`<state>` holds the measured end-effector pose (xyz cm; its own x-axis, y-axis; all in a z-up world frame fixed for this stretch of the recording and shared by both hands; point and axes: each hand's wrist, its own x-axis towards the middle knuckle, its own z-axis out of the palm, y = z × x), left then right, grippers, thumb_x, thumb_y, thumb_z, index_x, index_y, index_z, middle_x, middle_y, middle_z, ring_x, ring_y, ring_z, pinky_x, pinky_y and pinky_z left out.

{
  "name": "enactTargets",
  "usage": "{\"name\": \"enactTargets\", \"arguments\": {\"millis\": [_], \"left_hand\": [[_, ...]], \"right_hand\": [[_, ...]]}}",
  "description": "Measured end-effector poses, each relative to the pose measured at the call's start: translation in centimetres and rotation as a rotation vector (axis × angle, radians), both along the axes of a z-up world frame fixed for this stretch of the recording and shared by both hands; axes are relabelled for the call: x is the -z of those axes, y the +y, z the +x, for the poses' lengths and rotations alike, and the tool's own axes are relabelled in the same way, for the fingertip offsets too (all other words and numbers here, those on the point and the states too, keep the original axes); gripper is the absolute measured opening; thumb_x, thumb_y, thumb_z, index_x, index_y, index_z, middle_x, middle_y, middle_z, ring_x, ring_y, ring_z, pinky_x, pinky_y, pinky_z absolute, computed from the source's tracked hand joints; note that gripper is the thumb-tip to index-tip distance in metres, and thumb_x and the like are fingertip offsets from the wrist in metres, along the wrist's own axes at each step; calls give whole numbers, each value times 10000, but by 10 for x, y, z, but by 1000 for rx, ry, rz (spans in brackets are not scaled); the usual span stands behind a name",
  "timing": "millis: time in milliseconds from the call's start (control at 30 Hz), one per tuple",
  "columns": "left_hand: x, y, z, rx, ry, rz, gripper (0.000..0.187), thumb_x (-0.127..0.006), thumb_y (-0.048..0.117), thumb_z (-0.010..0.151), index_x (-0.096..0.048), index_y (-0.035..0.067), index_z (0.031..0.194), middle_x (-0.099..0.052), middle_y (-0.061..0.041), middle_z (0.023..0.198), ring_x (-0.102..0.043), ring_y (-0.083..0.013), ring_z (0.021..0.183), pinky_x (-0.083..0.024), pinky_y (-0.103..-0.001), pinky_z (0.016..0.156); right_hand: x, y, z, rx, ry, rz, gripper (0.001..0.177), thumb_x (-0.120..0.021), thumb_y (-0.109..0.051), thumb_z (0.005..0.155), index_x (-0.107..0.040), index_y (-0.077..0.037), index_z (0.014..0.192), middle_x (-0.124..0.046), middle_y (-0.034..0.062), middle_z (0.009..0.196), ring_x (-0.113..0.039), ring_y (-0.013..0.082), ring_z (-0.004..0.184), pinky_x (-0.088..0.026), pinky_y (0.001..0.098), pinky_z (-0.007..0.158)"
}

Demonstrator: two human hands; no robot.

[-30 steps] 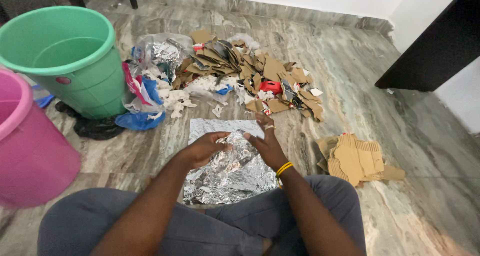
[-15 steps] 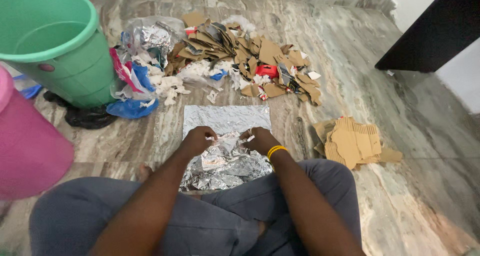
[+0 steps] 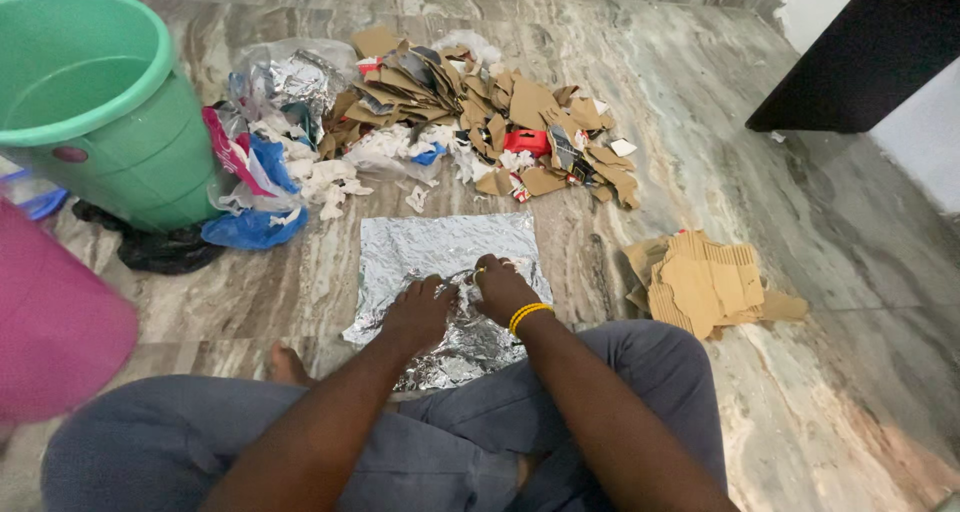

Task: The person sits on the floor and sorts mixed recyclable materials, including cardboard, plastic bags, and aluminum foil. They pick up items one by one, separate them by type, and place them into piles or containers.

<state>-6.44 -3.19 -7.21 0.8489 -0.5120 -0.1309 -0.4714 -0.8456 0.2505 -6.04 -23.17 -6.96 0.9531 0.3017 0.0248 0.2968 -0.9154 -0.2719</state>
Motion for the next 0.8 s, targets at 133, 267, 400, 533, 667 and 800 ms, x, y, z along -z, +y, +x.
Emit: {"name": "enactTargets", "arguments": {"millis": [133,267,400,533,667,800], "left_hand": [[-9,1,-1,7,158,83,639,-670,282,915,-420,235,1502,-336,-102,1551,-387,-335,1422,-386,-505,1147],[-18,6,3,16,125,-46,622,-703,383,911,-481,169,1451,-413,-127,1492,-435,-353,1370,-441,-516,1081],[-20,5,9,-88,30,-198,371,-659,433,972,-710,197,1253,-628,-112,1295,-554,-318,1281,-467,-491,1084],[-16,9,15,-151,87,-221,281,-693,412,940,-779,239,1144,-681,-93,1210,-614,-294,1216,-510,-454,1055],[-1,14,18,-28,40,-166,276,-781,273,839,-764,243,1113,-635,-101,1212,-558,-318,1244,-478,-448,1068],[15,13,26,-25,56,-126,308,-808,253,805,-735,233,1103,-587,-102,1230,-535,-319,1246,-473,-441,1064]], "right_hand": [[14,-2,0,-22,80,55,496,-820,-110,743,-664,-50,1209,-533,177,1333,-590,443,1140,-508,500,977],[20,-3,5,-33,111,47,433,-798,-151,788,-673,-51,1190,-545,211,1294,-649,428,1076,-526,496,957],[10,0,3,-27,113,27,334,-763,-272,885,-694,-38,1112,-581,223,1232,-671,418,1026,-532,496,929],[-2,5,3,23,151,33,296,-739,-316,867,-739,-72,1035,-640,184,1146,-660,400,1045,-533,499,907],[5,7,5,-12,125,-10,270,-746,-286,880,-730,-60,1027,-650,180,1155,-665,398,1050,-540,497,907],[16,4,8,-93,131,-42,311,-774,-231,775,-715,-53,1024,-640,177,1162,-663,395,1048,-542,483,905]]}}
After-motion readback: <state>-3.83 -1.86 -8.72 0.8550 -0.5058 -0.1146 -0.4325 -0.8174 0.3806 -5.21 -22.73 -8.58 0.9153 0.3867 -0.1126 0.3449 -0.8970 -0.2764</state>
